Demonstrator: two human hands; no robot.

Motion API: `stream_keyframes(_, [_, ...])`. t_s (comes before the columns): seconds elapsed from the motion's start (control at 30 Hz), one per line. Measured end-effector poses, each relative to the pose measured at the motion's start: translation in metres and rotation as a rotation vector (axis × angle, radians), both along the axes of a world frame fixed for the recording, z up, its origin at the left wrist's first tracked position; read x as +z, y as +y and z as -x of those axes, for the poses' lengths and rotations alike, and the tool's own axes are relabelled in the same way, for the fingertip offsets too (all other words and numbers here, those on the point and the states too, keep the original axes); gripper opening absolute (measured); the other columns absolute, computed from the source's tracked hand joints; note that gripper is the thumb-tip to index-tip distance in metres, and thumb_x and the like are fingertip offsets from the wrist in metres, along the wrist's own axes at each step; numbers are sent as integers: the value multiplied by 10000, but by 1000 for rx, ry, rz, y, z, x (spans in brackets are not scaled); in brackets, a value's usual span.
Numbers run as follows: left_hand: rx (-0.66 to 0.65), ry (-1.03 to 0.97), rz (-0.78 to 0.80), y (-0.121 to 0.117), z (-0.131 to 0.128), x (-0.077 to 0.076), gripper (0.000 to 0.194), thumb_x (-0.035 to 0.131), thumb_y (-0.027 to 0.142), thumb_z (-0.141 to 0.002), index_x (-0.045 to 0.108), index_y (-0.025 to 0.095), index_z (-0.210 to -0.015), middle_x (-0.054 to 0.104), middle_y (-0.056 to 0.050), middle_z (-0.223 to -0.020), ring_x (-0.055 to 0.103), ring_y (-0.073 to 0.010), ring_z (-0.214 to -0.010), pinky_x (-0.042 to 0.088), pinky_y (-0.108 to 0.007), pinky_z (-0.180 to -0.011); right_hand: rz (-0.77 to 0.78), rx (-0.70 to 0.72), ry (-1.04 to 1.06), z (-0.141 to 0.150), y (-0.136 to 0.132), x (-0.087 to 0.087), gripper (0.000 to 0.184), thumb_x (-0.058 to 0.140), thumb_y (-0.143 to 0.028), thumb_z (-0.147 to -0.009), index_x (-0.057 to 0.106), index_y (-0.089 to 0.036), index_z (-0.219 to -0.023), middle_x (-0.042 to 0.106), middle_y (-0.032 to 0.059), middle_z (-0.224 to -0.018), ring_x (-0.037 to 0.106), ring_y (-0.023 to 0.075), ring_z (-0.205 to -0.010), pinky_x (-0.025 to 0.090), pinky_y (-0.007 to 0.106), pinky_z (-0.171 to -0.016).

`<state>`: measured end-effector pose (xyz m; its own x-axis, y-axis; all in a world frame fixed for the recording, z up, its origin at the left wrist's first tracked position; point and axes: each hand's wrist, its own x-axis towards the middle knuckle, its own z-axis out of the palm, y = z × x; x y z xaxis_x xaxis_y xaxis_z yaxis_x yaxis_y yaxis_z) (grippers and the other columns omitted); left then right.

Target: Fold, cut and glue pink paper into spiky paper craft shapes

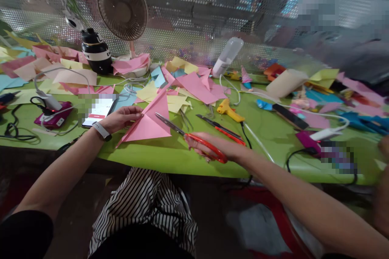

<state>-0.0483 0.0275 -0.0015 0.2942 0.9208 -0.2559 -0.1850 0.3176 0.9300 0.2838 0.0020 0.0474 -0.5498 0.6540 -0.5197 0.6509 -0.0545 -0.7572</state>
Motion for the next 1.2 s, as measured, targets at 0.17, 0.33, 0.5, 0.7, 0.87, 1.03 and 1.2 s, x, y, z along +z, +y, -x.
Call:
stream_keyframes(0.17, [14, 26, -44, -1, 0, 0, 228, 814, 191, -745, 689, 158, -933, 682, 24, -785, 587, -54, -645, 457, -167, -590, 229, 12, 165, 4, -8, -10, 522, 464, -727, -874, 516, -212, -807, 438, -50, -522, 362, 89, -381, 360, 258, -402])
stream_keyframes(0.33, [0, 28, -52, -2, -1, 1, 234, 813, 207, -747, 692, 152, -940, 671, 22, -767, 569, -50, -633, 428, -159, -562, 247, 12, 197, 10, -3, -17, 568, 453, -763, -861, 520, -201, -810, 440, -55, -522, 363, 81, -380, 336, 248, -389])
stream_keyframes(0.5, [-12, 48, -68, -2, -2, 1, 207, 814, 196, -747, 703, 143, -913, 659, 22, -726, 526, -38, -587, 398, -157, -542, 196, 28, 183, 21, -3, -16, 588, 484, -790, -817, 499, -202, -798, 412, -72, -480, 357, 84, -356, 322, 250, -363])
stream_keyframes(0.7, [-14, 62, -60, -1, -4, -1, 153, 781, 168, -778, 721, 149, -917, 670, 13, -729, 514, -40, -578, 392, -166, -540, 164, 21, 188, 28, -3, -15, 577, 498, -785, -808, 475, -208, -799, 414, -81, -473, 348, 74, -346, 323, 237, -353])
stream_keyframes(0.87, [-44, 75, -66, -2, -4, 1, 140, 769, 178, -788, 728, 153, -920, 684, 4, -755, 538, -45, -605, 411, -167, -559, 128, 20, 167, 30, -4, -10, 584, 489, -789, -812, 469, -205, -795, 410, -80, -456, 348, 69, -345, 326, 221, -347])
stream_keyframes(1.03, [-59, 84, -84, -2, -4, -1, 176, 806, 237, -755, 727, 155, -889, 669, 13, -720, 519, -45, -582, 415, -168, -550, 109, 12, 150, 30, -4, -9, 602, 518, -796, -787, 481, -196, -782, 411, -83, -463, 346, 59, -336, 323, 208, -339])
stream_keyframes(1.2, [-58, 87, -93, 0, -3, -3, 179, 818, 246, -747, 716, 153, -861, 644, 22, -693, 492, -39, -562, 405, -172, -543, 96, -42, 110, 31, -4, -12, 634, 570, -818, -724, 477, -193, -778, 408, -89, -468, 347, 51, -316, 309, 190, -313])
